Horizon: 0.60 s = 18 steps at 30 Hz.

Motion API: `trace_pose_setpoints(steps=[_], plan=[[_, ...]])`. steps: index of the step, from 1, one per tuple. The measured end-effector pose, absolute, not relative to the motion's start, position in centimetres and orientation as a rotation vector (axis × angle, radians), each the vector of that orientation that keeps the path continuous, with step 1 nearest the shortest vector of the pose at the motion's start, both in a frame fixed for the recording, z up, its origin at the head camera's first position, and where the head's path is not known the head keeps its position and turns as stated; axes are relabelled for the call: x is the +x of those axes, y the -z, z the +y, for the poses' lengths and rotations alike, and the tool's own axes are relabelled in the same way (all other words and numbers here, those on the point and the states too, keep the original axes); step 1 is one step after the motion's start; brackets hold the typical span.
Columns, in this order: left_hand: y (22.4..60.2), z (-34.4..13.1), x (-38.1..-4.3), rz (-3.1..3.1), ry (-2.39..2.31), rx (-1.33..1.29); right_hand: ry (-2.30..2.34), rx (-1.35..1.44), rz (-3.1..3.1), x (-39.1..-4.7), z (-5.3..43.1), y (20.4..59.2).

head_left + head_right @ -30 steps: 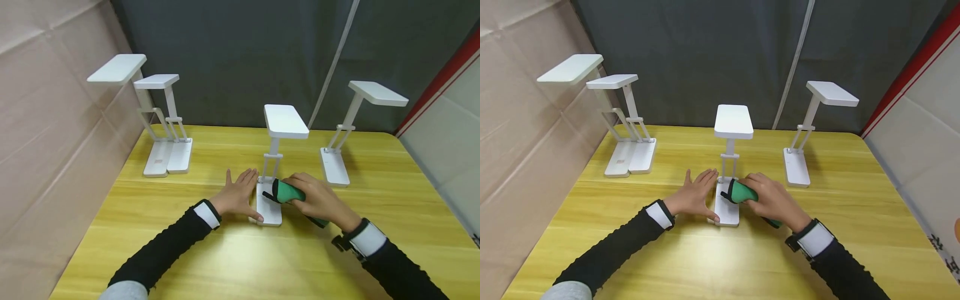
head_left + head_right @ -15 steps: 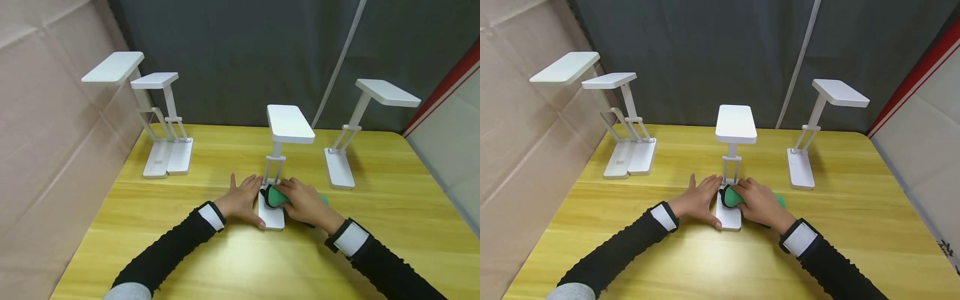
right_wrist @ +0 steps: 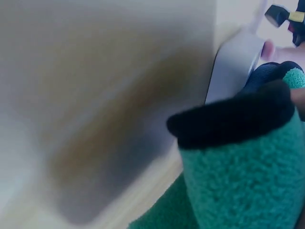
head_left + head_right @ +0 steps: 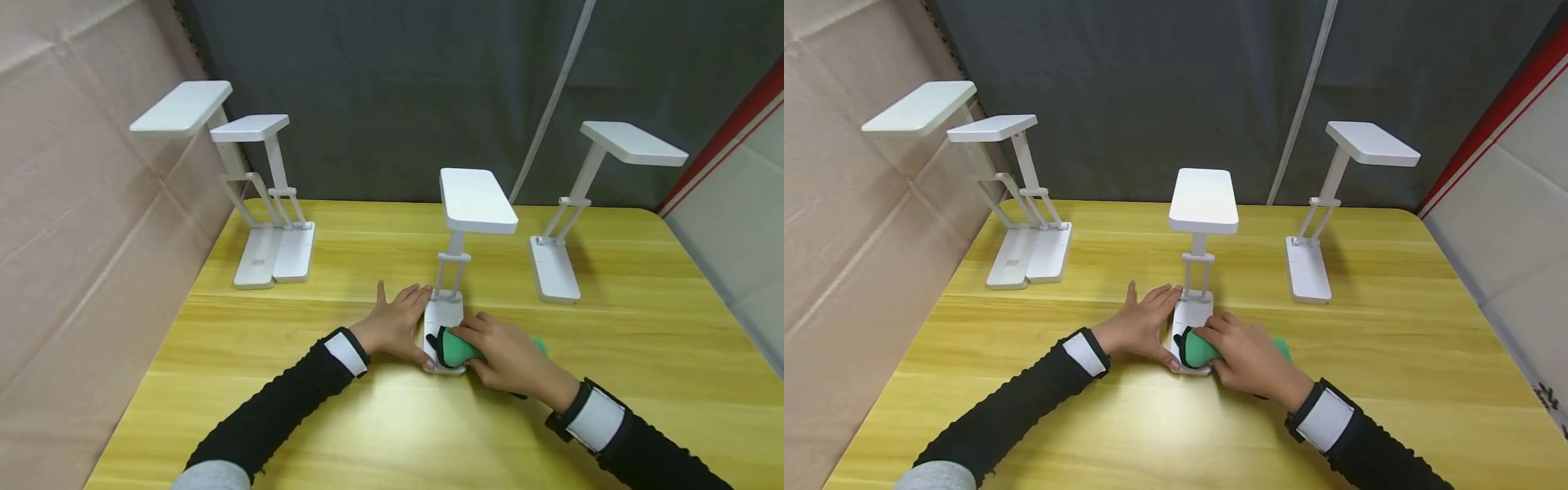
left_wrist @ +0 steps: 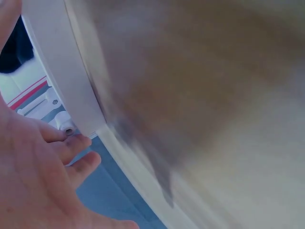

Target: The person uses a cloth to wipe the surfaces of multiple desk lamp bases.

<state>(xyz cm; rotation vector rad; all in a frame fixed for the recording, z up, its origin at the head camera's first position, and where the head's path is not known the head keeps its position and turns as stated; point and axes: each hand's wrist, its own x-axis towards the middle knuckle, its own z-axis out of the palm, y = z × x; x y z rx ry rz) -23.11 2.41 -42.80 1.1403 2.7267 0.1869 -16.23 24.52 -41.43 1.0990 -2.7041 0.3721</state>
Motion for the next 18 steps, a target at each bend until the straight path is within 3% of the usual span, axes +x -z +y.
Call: trace_pose_setpoints(steps=[10, 18], plan=[[43.3, 2.3, -23.0, 2.75, -0.184, 1.126, -0.611, 1.238, -2.814, -13.9, 25.5, 40.8], [43.2, 2.4, -22.6, 2.726, -0.16, 1.159, -0.583, 1.069, -2.77, -16.1, 24.6, 39.0]])
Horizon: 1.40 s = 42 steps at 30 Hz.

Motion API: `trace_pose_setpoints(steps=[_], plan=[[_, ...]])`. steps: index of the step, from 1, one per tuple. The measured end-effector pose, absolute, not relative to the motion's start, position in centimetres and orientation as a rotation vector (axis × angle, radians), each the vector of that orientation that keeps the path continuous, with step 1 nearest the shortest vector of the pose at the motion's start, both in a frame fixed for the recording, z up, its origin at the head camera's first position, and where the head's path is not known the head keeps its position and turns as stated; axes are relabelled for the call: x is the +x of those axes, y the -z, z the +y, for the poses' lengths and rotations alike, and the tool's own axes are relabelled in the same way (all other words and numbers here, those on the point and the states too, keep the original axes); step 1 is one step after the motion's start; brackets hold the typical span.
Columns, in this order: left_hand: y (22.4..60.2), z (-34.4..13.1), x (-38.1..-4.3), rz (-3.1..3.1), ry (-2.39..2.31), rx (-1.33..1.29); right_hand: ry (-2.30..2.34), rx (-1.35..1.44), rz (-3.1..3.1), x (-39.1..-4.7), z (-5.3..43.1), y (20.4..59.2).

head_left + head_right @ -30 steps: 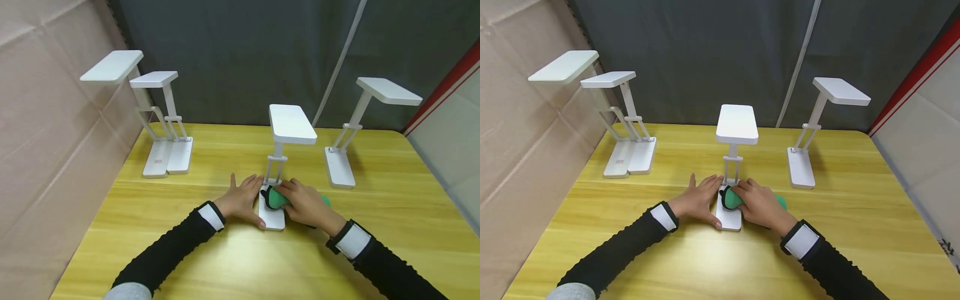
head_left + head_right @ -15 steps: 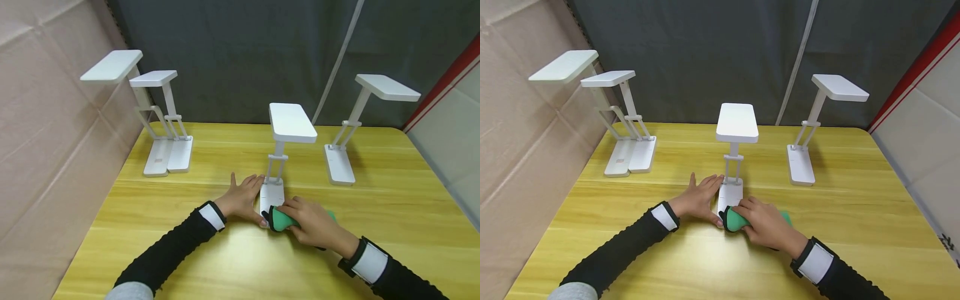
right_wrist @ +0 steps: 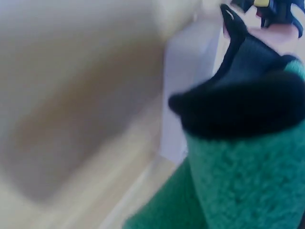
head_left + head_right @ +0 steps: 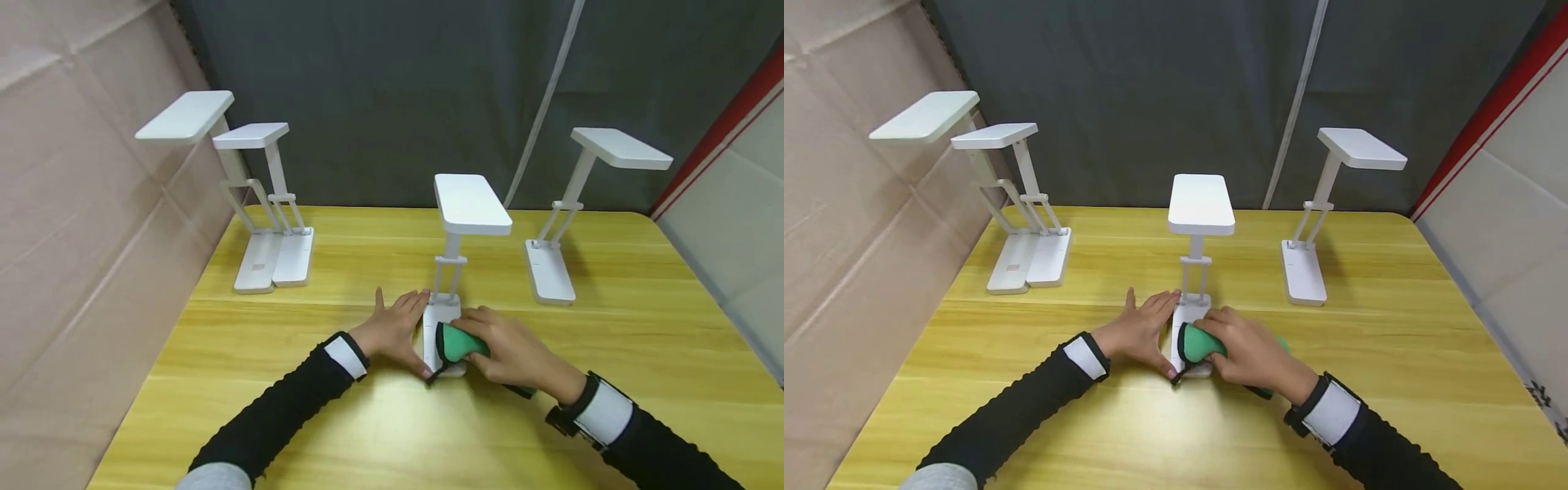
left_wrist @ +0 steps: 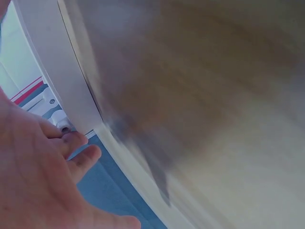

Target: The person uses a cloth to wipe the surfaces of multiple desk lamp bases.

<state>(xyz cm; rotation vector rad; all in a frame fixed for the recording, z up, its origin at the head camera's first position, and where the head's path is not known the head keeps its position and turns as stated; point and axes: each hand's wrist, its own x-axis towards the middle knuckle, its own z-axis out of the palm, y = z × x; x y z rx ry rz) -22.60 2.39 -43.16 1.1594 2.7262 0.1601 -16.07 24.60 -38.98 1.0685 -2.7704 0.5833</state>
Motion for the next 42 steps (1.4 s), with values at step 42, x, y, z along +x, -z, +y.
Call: trace_pose_setpoints(steps=[42], plan=[[43.0, 2.3, -22.7, 2.699, -0.168, 1.093, -0.65, 1.273, -2.893, -16.2, 24.8, 37.1]])
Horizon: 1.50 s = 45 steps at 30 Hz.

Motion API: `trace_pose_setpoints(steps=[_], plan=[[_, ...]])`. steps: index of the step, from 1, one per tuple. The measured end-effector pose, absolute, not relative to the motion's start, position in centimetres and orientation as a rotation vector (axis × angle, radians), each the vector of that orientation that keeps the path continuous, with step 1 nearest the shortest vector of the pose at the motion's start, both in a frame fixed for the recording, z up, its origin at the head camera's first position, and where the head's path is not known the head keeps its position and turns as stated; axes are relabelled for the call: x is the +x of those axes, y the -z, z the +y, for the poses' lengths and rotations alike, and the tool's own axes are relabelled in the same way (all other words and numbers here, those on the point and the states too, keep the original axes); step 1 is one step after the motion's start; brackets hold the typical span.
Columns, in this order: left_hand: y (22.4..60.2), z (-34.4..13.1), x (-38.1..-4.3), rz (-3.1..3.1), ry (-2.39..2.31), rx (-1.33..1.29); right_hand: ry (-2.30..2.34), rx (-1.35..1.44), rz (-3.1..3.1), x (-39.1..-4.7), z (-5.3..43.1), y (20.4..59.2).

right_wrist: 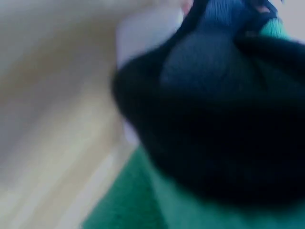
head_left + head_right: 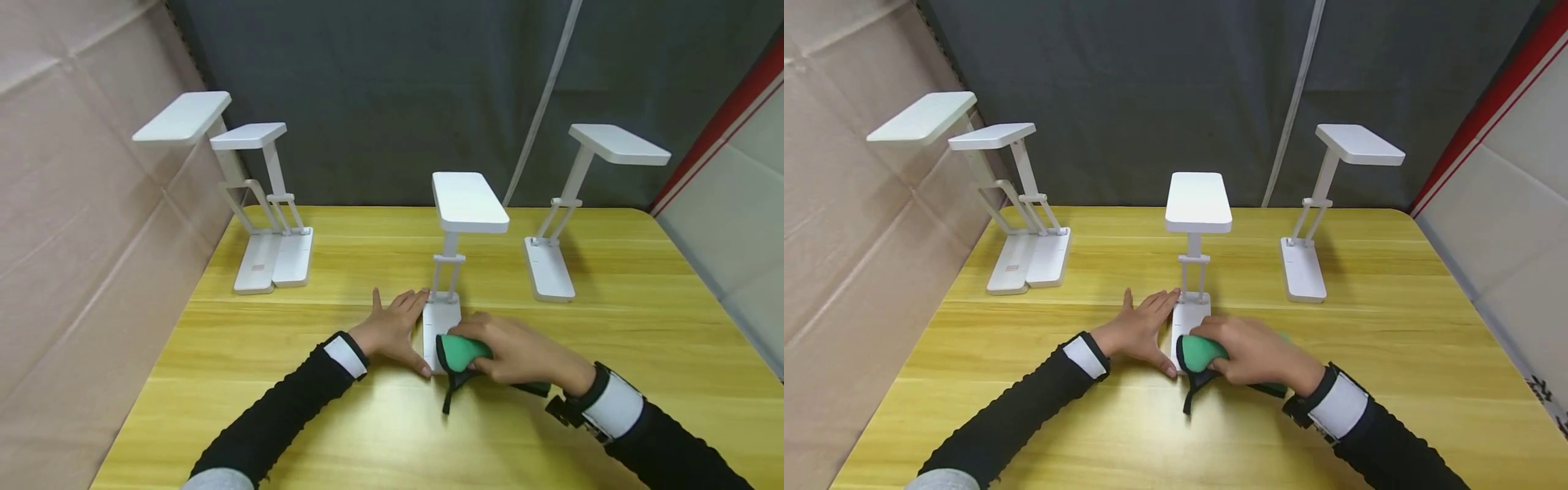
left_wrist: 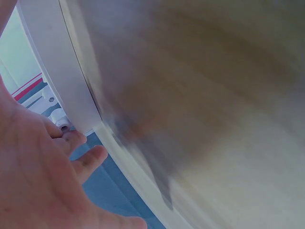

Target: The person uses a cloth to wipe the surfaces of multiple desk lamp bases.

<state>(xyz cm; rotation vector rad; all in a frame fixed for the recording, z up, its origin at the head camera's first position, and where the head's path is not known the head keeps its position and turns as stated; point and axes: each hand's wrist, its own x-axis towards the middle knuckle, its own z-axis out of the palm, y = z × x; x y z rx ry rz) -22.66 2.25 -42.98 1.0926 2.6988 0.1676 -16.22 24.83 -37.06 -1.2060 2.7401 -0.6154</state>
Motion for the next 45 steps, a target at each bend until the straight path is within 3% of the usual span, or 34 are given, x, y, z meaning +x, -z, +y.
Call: trace_pose_setpoints(steps=[6, 16, 39, 45], plan=[[43.3, 2.3, -22.5, 2.712, -0.192, 1.11, 0.534, -1.175, 3.121, -18.3, 25.1, 37.1], [43.5, 2.5, -22.6, 2.703, -0.179, 1.108, 0.286, -1.206, 3.168, -17.4, 25.0, 41.9], [43.1, 2.0, -22.8, 2.663, -0.212, 1.069, 0.62, -1.357, 2.582, -13.3, 25.1, 40.9], [43.2, 2.2, -22.9, 2.668, -0.212, 1.084, 0.713, -1.234, 2.724, -15.3, 24.6, 38.9]])
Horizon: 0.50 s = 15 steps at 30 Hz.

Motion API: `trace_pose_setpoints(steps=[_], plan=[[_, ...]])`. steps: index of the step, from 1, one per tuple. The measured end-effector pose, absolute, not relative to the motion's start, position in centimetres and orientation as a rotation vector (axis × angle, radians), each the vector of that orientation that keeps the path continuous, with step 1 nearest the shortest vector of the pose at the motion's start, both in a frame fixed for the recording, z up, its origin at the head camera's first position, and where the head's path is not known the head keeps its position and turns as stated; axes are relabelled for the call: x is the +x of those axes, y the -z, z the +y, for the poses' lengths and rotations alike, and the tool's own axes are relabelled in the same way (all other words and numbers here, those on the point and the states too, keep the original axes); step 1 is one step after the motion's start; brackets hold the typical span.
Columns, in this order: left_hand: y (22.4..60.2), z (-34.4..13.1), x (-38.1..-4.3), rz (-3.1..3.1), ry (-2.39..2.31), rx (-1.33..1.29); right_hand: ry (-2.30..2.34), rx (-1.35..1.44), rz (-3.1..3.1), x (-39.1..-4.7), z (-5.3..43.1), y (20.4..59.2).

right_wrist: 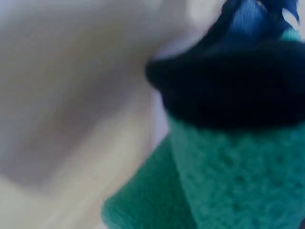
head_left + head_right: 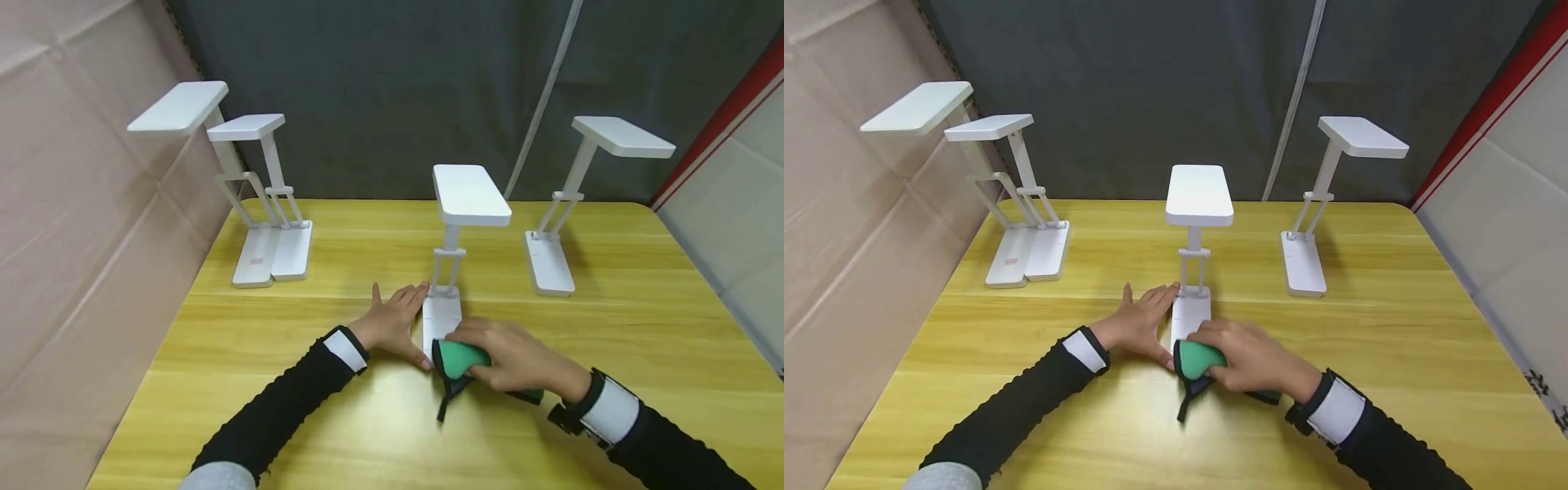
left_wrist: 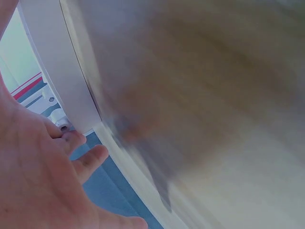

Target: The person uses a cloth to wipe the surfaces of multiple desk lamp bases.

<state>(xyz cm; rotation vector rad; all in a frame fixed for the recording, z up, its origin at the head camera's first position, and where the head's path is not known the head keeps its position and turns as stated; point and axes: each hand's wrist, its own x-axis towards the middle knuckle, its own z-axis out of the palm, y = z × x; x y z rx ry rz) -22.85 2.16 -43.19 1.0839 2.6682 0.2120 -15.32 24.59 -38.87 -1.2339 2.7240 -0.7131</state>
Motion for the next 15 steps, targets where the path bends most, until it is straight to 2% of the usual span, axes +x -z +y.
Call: trace_pose_setpoints(steps=[3, 7, 15], plan=[[43.3, 2.2, -22.9, 2.69, -0.203, 1.077, 0.664, -1.129, 2.905, -17.6, 23.7, 38.2], [43.5, 2.2, -22.7, 2.701, -0.165, 1.061, 0.465, -1.075, 3.065, -19.7, 22.2, 39.2], [43.6, 2.3, -22.9, 2.709, -0.192, 1.063, 0.219, -1.145, 3.189, -19.3, 21.5, 41.4]])
